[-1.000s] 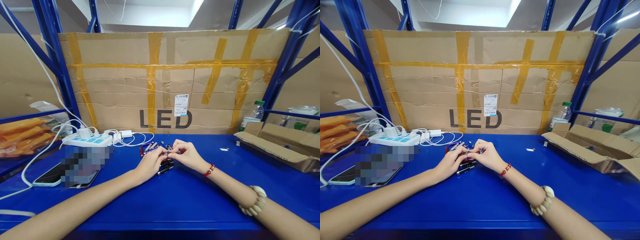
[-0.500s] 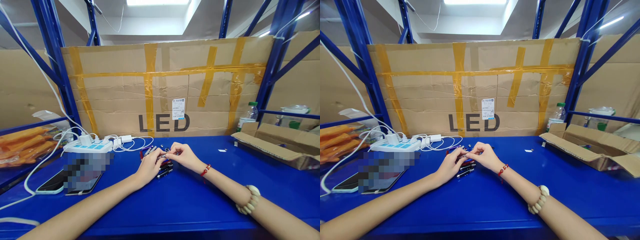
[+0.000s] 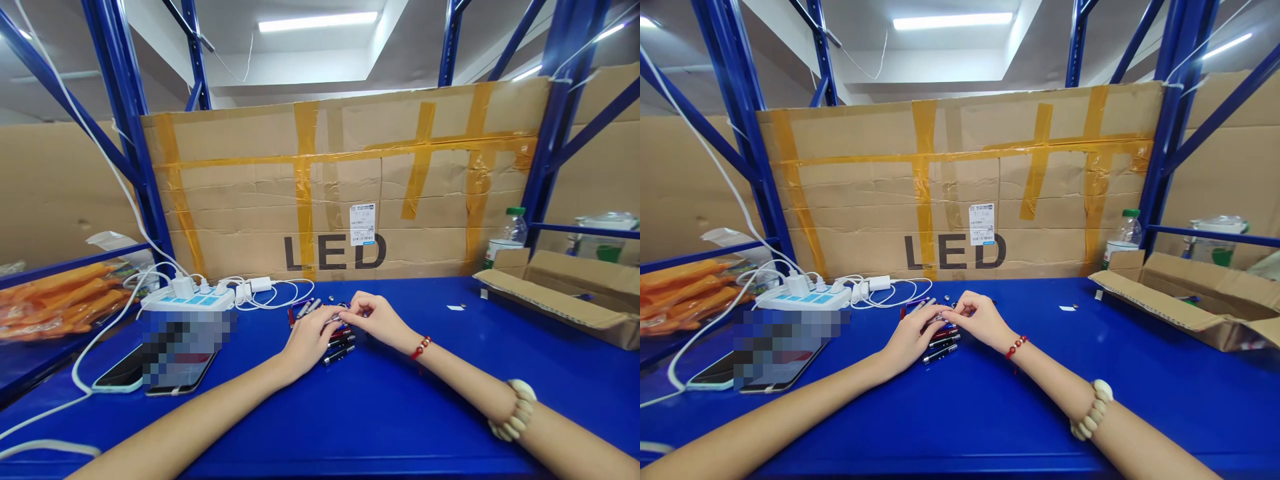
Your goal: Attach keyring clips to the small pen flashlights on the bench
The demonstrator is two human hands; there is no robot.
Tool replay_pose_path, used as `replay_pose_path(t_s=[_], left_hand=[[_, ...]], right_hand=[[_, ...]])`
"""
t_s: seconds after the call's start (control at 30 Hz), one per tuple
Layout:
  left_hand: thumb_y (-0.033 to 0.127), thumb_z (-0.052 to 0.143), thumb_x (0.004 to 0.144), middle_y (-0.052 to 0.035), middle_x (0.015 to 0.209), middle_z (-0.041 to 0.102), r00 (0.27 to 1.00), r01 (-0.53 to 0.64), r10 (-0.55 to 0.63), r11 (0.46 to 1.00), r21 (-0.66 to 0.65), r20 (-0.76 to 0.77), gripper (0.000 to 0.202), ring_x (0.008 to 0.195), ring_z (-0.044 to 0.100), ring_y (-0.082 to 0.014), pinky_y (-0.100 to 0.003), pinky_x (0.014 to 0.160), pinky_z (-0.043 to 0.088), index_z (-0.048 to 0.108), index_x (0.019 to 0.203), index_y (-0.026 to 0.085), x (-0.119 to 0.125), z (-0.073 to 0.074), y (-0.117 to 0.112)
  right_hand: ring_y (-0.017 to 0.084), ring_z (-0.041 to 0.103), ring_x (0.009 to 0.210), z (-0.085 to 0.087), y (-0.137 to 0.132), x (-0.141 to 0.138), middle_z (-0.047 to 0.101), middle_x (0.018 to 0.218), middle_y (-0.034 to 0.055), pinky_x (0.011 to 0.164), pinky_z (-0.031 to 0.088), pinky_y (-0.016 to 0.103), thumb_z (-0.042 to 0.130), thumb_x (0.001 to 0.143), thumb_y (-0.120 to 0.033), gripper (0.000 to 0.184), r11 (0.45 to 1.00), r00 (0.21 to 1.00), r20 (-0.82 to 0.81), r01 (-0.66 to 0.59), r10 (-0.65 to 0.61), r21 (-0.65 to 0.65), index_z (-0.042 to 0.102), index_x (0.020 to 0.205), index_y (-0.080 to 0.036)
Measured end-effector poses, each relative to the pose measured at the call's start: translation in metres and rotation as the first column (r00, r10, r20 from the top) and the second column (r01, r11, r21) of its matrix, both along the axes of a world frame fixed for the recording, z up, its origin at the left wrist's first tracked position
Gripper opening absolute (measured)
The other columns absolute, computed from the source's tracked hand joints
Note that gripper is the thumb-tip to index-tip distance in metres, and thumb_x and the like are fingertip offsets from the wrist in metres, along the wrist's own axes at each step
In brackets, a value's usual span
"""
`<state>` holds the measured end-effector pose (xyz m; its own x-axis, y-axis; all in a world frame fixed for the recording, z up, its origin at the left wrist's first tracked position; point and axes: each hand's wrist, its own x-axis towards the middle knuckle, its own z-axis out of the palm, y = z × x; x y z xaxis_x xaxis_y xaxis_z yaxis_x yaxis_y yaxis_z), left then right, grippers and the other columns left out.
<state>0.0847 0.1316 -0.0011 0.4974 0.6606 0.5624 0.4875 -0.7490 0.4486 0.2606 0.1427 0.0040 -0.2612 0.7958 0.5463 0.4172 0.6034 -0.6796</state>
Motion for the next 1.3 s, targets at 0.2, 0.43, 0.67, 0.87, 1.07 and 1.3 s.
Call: replay_pose_path(t_s=[0.2, 0.43, 0.67, 0.87, 1.07, 1.3], left_hand=[[0.021, 0.040, 0.087, 0.0001, 0.102, 0.064, 0.999, -0.033, 0.033, 0.999, -0.019, 0.009, 0.023, 0.097, 0.057, -0.0159, -0.034, 0.095, 0.040, 0.059, 0.100, 0.023, -0.0008, -0.0017, 0.0018], [0.024, 0.039, 0.089, -0.0014, 0.108, 0.063, 0.999, -0.051, 0.051, 0.998, -0.040, 0.006, 0.025, 0.100, 0.056, -0.0167, -0.033, 0.093, 0.042, 0.056, 0.107, 0.022, 0.0000, -0.0019, 0.0031], [0.027, 0.039, 0.089, -0.0020, 0.112, 0.061, 0.997, -0.072, 0.071, 0.996, -0.043, -0.023, 0.027, 0.103, 0.055, -0.0184, -0.035, 0.093, 0.041, 0.054, 0.111, 0.023, 0.0002, -0.0027, 0.0033], [0.028, 0.039, 0.089, -0.0023, 0.113, 0.060, 0.997, -0.067, 0.063, 0.996, -0.059, -0.054, 0.031, 0.099, 0.057, -0.0187, -0.034, 0.084, 0.046, 0.050, 0.118, 0.025, 0.0005, 0.0015, -0.0017], [0.027, 0.036, 0.090, -0.0012, 0.114, 0.060, 0.998, -0.047, 0.044, 0.997, -0.062, -0.042, 0.031, 0.101, 0.056, -0.0173, -0.032, 0.086, 0.045, 0.049, 0.118, 0.024, -0.0001, 0.0014, -0.0017], [0.028, 0.035, 0.090, -0.0018, 0.107, 0.062, 0.997, -0.065, 0.064, 0.997, -0.044, -0.039, 0.028, 0.097, 0.057, -0.0172, -0.030, 0.082, 0.045, 0.053, 0.112, 0.023, 0.0006, 0.0009, -0.0019]], right_hand=[[0.010, 0.044, 0.057, 0.0008, -0.0029, -0.0015, 0.049, 0.066, 0.0013, 0.052, 0.036, 0.024, 0.058, 0.074, -0.049, 0.040, 1.000, 0.999, 0.047, 0.006, -0.007, 0.020, 0.051, 0.055, -0.015], [0.010, 0.045, 0.056, 0.0031, -0.0070, -0.0027, 0.050, 0.068, 0.0022, 0.053, 0.038, 0.025, 0.052, 0.079, -0.049, 0.040, 0.998, 0.997, 0.056, 0.049, -0.051, 0.038, 0.053, 0.058, -0.015], [0.010, 0.046, 0.057, 0.0030, -0.0048, -0.0019, 0.054, 0.073, 0.0029, 0.053, 0.038, 0.025, 0.056, 0.077, -0.046, 0.033, 0.993, 0.995, 0.047, 0.084, -0.088, 0.085, 0.060, 0.066, -0.015], [0.010, 0.046, 0.056, 0.0021, -0.0036, -0.0018, 0.054, 0.073, 0.0035, 0.050, 0.039, 0.024, 0.056, 0.076, -0.049, 0.034, 0.989, 0.998, 0.006, 0.060, -0.061, 0.134, 0.062, 0.068, -0.016], [0.010, 0.046, 0.054, 0.0036, -0.0048, -0.0017, 0.054, 0.076, 0.0044, 0.047, 0.038, 0.024, 0.058, 0.075, -0.049, 0.034, 0.994, 1.000, 0.010, 0.027, -0.029, 0.105, 0.066, 0.070, -0.017], [0.009, 0.043, 0.052, 0.0036, -0.0065, -0.0018, 0.052, 0.074, 0.0038, 0.044, 0.037, 0.024, 0.059, 0.074, -0.051, 0.034, 0.993, 0.999, 0.026, 0.038, -0.041, 0.113, 0.068, 0.071, -0.018]])
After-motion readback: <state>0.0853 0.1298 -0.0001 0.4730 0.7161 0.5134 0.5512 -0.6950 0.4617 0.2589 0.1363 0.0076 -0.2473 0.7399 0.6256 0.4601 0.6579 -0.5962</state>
